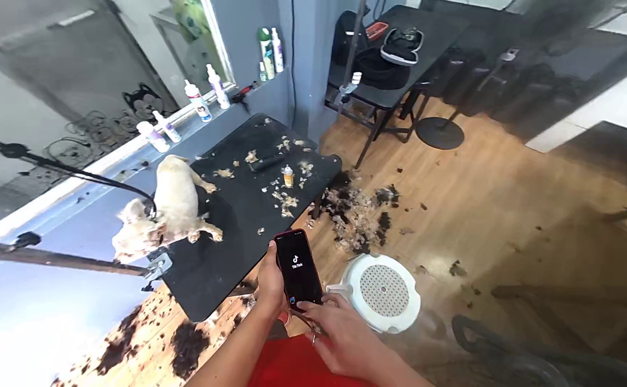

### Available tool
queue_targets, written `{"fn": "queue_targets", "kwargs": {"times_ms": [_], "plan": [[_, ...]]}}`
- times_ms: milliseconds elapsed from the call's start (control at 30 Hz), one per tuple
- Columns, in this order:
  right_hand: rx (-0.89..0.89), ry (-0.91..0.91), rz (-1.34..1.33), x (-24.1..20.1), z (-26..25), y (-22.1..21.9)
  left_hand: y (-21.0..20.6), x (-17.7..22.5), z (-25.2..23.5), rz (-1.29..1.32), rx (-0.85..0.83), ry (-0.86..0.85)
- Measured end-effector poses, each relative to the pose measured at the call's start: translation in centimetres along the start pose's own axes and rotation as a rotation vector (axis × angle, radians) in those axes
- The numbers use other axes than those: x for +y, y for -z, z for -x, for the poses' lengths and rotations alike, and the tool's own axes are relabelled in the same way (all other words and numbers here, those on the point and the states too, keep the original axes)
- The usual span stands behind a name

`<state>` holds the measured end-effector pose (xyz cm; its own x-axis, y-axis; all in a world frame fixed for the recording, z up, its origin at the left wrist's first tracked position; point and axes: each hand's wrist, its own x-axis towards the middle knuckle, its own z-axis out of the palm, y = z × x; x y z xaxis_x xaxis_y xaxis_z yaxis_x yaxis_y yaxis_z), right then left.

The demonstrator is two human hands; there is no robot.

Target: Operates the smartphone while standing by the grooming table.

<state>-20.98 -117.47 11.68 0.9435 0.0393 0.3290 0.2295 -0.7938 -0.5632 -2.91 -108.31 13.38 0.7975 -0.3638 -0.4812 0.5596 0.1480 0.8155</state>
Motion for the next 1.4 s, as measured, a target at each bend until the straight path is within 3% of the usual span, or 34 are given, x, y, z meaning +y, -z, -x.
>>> {"fn": "queue_targets", "kwargs": {"times_ms": [300,700,867,967,1067,1267,1400], "plan": [[-0.301,0.135,0.115,-0.7,-3.5,0.2,2.4,1.7,1.3,0.071,0.205,-0.138],[-0.296,0.047,0.152,-0.5,-2.8,1.3,2.7,1.6,0.7,0.101,0.228,-0.160],[-0.012,0.017,0.001,0.4,-1.8,1.2,2.5,2.0,0.7,0.124,0.213,-0.139],[0.246,-0.113,-0.122,1.8,-1.0,0.8,3.1,2.0,0.2,0.159,0.180,-0.141],[0.357,-0.343,-0.244,3.8,-0.4,0.3,3.6,2.0,-0.6,0.192,0.140,-0.148],[0.236,-1.049,-0.506,8.0,0.2,-0.9,3.9,2.8,-3.8,0.240,0.023,-0.068],[0.244,-1.107,-0.558,8.3,0.2,-2.0,3.4,4.1,-6.7,0.275,-0.052,-0.010]]}}
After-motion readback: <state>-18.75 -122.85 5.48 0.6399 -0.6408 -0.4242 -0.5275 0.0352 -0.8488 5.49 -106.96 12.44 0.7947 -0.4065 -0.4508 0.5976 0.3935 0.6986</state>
